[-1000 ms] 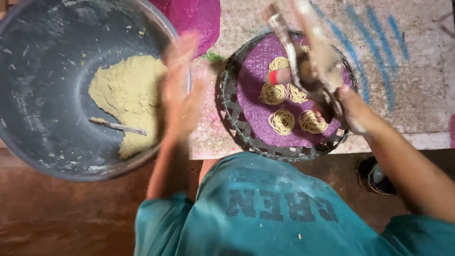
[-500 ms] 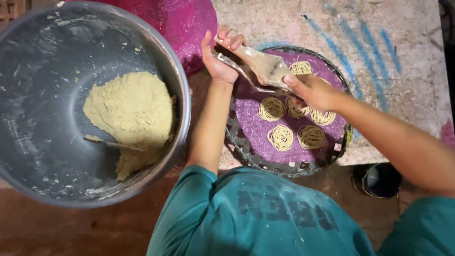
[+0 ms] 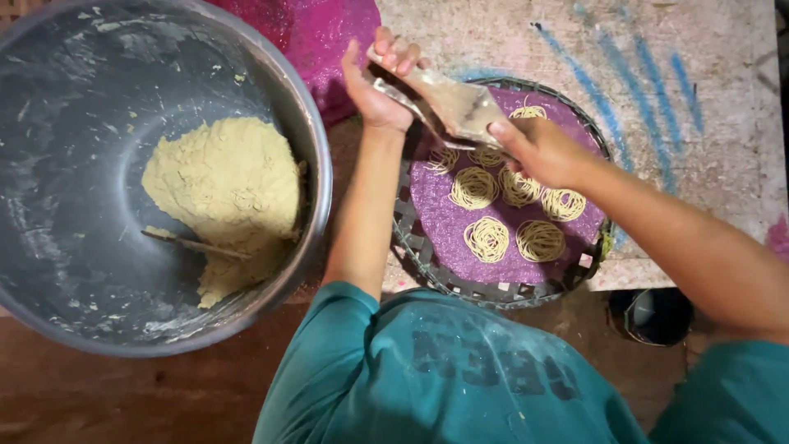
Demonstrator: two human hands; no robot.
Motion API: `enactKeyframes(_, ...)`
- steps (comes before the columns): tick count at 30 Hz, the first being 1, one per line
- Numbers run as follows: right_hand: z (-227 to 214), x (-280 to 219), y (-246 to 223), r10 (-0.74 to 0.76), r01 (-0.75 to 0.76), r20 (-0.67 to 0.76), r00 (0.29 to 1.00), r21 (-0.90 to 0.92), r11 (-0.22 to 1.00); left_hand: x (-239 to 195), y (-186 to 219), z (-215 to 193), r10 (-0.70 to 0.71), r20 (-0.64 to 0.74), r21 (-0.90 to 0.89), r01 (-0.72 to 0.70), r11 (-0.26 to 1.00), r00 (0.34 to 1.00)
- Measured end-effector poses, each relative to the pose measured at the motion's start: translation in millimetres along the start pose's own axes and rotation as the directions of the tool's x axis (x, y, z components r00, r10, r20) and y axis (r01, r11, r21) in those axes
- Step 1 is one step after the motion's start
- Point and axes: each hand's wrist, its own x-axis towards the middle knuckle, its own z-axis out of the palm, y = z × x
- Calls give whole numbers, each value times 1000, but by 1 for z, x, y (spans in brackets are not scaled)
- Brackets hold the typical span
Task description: The person uses a manual dough press to extrude dough into spiral noodle shapes onto a purple mat. They repeatedly scoop dough from a metal bowl, press it through the tool, and arrange the formed noodles on the mat. The person switches to a second mat after filling the first one.
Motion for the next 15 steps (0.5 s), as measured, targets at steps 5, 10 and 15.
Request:
enactKeyframes(5,-3,-11,2,64,-70,99,993,64,996,-16,-7,9,-5,-194,-22,0,1000,981)
enactKeyframes(10,-23,-10,2,42,-43,-28,999,-36,998,4,-28,8,48,-194,25,-44,999,980)
enactKeyframes(15,-3,-3,-7,-15,12,-67,998,-55,998,12,-2,5,42,-99,98,-32,995,994)
